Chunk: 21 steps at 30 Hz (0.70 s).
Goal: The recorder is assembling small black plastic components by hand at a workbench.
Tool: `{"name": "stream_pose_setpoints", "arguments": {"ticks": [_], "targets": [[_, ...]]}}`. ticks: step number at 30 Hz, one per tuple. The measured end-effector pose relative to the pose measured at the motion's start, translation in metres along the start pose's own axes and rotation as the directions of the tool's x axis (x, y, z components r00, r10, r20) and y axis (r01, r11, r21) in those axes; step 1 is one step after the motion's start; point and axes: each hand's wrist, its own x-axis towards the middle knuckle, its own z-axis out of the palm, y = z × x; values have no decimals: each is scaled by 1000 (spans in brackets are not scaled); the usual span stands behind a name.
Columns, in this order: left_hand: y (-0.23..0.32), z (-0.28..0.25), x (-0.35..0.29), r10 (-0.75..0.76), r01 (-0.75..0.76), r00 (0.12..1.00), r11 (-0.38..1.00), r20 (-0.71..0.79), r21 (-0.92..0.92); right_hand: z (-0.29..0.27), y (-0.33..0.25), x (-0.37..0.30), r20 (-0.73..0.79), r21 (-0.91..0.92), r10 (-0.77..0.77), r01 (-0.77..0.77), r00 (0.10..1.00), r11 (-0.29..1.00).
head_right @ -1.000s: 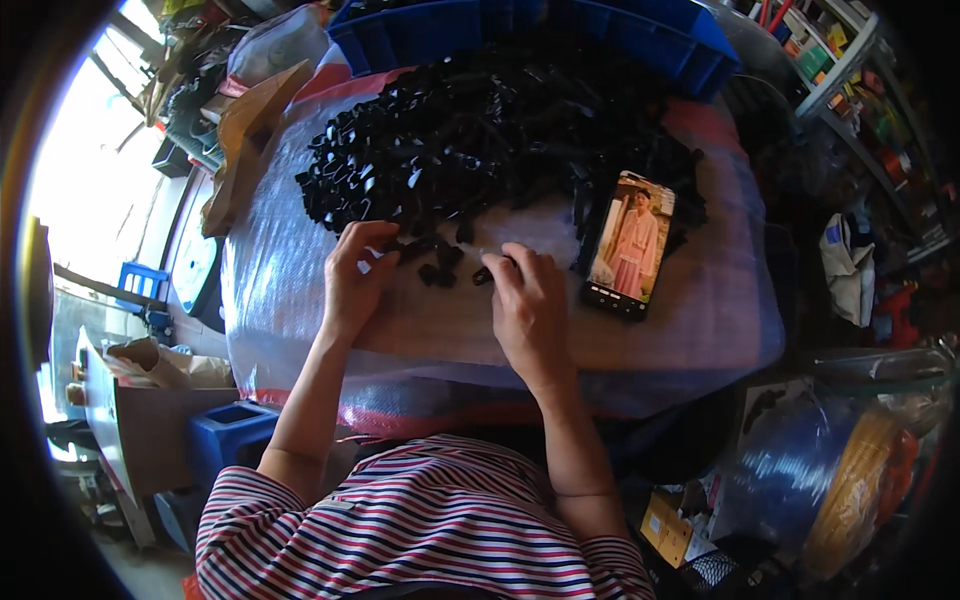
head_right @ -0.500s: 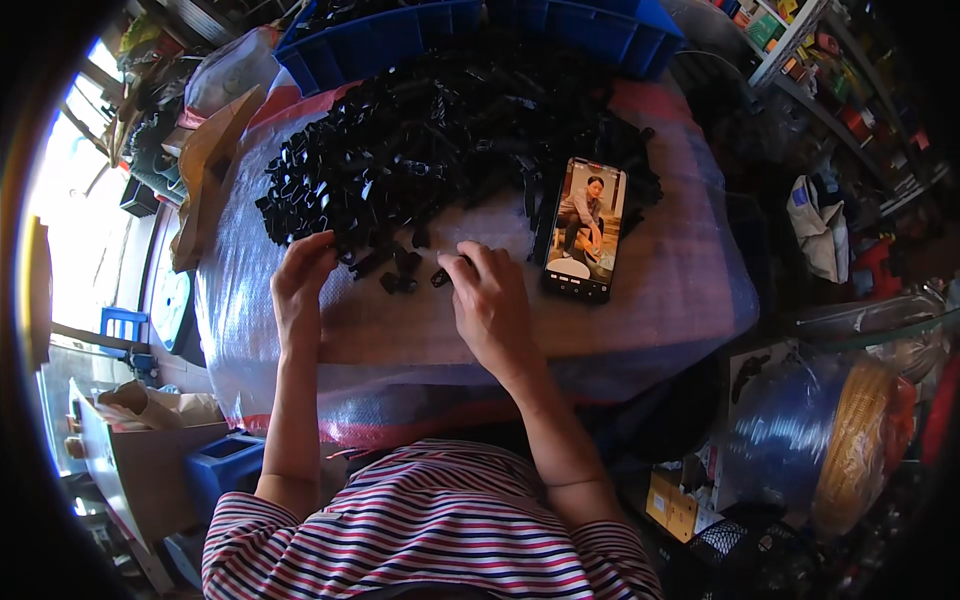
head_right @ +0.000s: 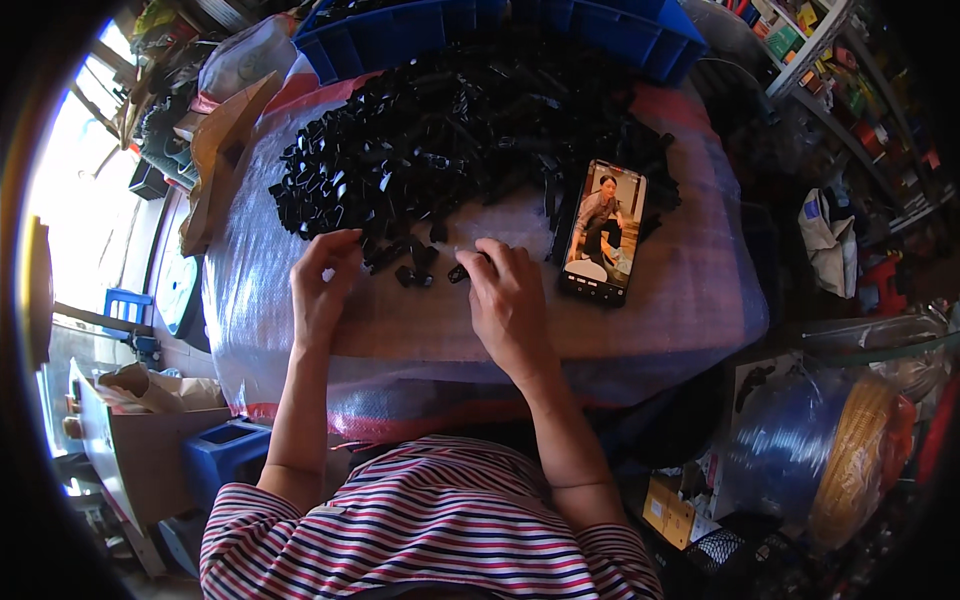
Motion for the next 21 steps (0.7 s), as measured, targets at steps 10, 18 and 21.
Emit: {"name": "stream_pose_setpoints", "arguments": {"ticks": [10,18,21], "targets": [[2,10,-1,230,-269,963,869,143,415,2,1,0,-10,6,-14,15,1000,1000],[3,11,-2,215,-208,977,950,-6,232,0,0,0,3,9,12,-12,1000,1000],[5,9,-3,191,-178,981,951,-26,254,1,1,0,-9,3,-12,12,1000,1000]]}}
